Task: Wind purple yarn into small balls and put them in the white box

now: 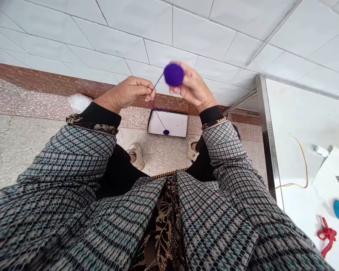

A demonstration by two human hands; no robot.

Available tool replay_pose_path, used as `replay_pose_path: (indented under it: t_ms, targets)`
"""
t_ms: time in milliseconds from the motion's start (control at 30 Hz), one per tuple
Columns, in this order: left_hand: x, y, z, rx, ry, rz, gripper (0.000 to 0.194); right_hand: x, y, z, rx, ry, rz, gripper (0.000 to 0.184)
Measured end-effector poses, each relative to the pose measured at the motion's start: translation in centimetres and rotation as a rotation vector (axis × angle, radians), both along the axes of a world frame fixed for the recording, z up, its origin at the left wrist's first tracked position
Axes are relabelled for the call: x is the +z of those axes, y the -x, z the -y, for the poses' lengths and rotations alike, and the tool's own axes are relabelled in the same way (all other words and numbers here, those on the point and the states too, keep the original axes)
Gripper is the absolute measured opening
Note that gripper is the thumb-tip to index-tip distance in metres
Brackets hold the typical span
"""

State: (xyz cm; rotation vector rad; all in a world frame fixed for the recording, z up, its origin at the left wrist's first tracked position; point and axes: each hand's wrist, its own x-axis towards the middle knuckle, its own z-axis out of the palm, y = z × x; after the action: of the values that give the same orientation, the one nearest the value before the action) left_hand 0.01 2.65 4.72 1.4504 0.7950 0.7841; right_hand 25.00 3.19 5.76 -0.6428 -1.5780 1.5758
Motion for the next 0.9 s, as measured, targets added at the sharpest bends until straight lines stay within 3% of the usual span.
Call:
replay_pose_path:
  t_ms: [100, 200, 267, 367, 400, 467, 600, 700, 800, 900]
  targets:
    - [0.0, -0.7, 0.6, -0.021, 0.001, -0.021, 0.028, -0.1, 1.3, -0.9, -0.328, -0.065, 0.079, 0.062]
    - [0.4, -0.7, 1.2, -0.077, 0.018, -0.063, 0.023, -0.4, 2.3, -1.1, -0.391, -0.125, 0.267, 0.043]
    - [0.6, -0.3, 1.2, -0.068, 0.011, -0.099, 0.021, -0.6, 2.1, -0.9, -0.246, -0.119, 0.409, 0.041]
    - [0.7, 0.3, 0.6, -0.019, -0.035, -0.143, 0.022, -0.6, 1.0, -0.2, 0.171, -0.016, 0.544, 0.047]
    - [0.6, 0.4, 0.3, -0.008, -0.047, -0.141, 0.022, -0.6, 0.6, -0.1, 0.270, 0.019, 0.504, 0.050]
    - [0.3, 0.5, -0.1, 0.013, -0.055, -0.100, 0.024, -0.3, 0.1, 0.0, 0.301, 0.063, 0.303, 0.058]
    - [-0.3, 0.0, -0.2, 0.029, -0.047, 0.038, 0.031, 0.5, 0.7, 0.4, 0.015, 0.080, -0.058, 0.073]
    - [-0.3, -0.5, 0.1, -0.048, -0.007, 0.084, 0.032, 1.0, 2.1, 0.8, -0.129, 0.063, -0.053, 0.080]
    - [-0.4, -0.9, 0.6, -0.074, 0.089, 0.085, 0.022, 1.5, 2.9, 0.7, -0.207, 0.022, -0.081, 0.072]
    - [-0.9, -1.1, 0.9, -0.005, 0.160, 0.082, 0.004, 1.9, 1.9, -0.2, -0.345, -0.011, -0.231, 0.057]
